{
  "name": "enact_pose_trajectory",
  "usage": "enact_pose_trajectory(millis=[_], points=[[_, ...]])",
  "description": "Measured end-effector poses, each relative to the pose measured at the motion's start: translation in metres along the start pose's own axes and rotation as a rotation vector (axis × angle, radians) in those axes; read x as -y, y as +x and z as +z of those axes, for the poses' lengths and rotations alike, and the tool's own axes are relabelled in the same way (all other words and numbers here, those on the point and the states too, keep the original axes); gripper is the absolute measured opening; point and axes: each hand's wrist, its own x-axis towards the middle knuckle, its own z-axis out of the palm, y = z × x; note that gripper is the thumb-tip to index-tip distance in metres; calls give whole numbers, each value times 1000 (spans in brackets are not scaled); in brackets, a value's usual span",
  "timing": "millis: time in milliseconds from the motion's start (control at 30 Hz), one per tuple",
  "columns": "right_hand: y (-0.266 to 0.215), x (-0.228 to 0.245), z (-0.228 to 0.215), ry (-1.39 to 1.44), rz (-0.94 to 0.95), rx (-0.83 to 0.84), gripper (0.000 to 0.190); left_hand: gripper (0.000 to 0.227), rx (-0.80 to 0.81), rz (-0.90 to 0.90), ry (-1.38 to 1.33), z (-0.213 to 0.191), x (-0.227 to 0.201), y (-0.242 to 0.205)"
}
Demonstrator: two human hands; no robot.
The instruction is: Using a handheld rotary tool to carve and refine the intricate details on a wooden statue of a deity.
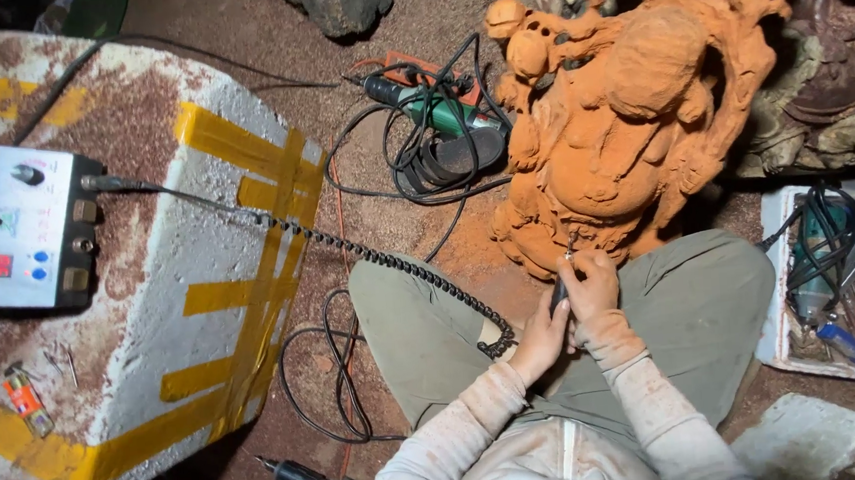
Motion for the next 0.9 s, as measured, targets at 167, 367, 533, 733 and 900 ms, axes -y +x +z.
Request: enact_pose_trajectory(millis=[167, 367, 533, 733, 900], points=[[5, -1, -6, -59, -47, 40, 42, 32, 32, -28, -185, 6, -5, -5], [7, -4, -4, -49, -23, 41, 44, 38, 45, -20, -196, 4, -2, 2], [7, -4, -6, -58, -13, 37, 42, 37, 28, 12, -202, 5, -5, 2], [6, -7, -4, -94, -1, 10, 45, 40, 62, -36, -172, 1, -5, 3], [7, -12, 0, -109, 40, 12, 45, 38, 60, -23, -146, -1, -6, 4]])
